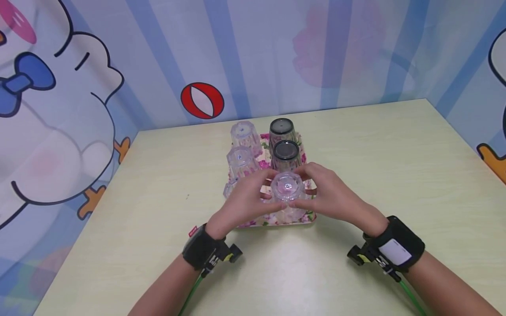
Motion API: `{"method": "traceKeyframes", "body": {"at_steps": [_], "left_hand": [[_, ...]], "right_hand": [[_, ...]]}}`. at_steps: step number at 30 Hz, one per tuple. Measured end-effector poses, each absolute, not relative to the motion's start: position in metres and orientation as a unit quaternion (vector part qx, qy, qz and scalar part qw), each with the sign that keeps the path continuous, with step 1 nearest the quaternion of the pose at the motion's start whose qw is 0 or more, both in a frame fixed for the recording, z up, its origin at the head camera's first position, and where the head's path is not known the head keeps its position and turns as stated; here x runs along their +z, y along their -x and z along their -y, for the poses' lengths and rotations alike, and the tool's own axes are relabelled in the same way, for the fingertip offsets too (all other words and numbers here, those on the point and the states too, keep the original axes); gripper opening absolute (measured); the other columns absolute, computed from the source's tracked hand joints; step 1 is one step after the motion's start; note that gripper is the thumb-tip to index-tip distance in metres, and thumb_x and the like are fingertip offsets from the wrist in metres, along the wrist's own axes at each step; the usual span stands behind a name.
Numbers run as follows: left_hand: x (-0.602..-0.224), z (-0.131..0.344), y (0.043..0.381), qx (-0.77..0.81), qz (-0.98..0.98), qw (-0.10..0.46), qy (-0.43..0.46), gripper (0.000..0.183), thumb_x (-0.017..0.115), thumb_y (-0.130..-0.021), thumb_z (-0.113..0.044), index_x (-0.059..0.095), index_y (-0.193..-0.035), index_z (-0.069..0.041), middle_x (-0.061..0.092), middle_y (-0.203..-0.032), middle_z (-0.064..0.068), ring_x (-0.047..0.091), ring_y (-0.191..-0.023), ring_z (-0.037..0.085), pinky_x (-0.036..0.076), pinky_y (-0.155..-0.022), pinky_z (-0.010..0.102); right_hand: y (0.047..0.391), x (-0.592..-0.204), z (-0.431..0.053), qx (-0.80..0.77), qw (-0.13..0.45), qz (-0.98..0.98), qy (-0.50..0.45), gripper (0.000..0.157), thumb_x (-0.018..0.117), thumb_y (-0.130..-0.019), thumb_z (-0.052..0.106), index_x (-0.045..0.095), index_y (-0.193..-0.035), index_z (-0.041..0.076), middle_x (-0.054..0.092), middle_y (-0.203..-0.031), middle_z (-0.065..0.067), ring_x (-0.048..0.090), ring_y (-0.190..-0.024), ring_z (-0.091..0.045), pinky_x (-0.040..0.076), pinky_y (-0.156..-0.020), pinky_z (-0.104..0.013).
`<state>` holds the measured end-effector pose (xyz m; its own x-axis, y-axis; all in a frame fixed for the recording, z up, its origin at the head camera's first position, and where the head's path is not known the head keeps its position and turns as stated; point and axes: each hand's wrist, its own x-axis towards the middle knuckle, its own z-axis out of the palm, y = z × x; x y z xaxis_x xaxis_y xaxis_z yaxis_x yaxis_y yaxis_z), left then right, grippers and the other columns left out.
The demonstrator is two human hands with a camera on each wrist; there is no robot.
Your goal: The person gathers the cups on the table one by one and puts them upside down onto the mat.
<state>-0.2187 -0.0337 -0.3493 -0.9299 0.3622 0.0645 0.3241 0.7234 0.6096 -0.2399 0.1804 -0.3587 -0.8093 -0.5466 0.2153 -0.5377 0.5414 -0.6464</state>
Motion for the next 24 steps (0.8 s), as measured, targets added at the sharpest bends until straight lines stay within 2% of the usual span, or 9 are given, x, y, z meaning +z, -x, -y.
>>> {"method": "traceKeyframes", "body": {"at_steps": [24], "left_hand": [[-0.3479, 0.0314, 0.2176, 0.302, -0.935, 0.027, -0.184, 0.066, 0.078, -0.08, -0.032, 0.049, -0.136, -0.015, 0.062, -0.124, 0.001, 0.06, -0.091, 0.011, 0.055, -0.075, 0.016]], "right_hand": [[0.24, -0.3607, -0.18, -0.364, 0.013, -0.881, 0.302, 0.062, 0.082, -0.075, 0.019, 0.052, -0.127, 0.004, 0.058, -0.123, -0.013, 0.059, -0.114, -0.031, 0.061, -0.08, -0.034]]}}
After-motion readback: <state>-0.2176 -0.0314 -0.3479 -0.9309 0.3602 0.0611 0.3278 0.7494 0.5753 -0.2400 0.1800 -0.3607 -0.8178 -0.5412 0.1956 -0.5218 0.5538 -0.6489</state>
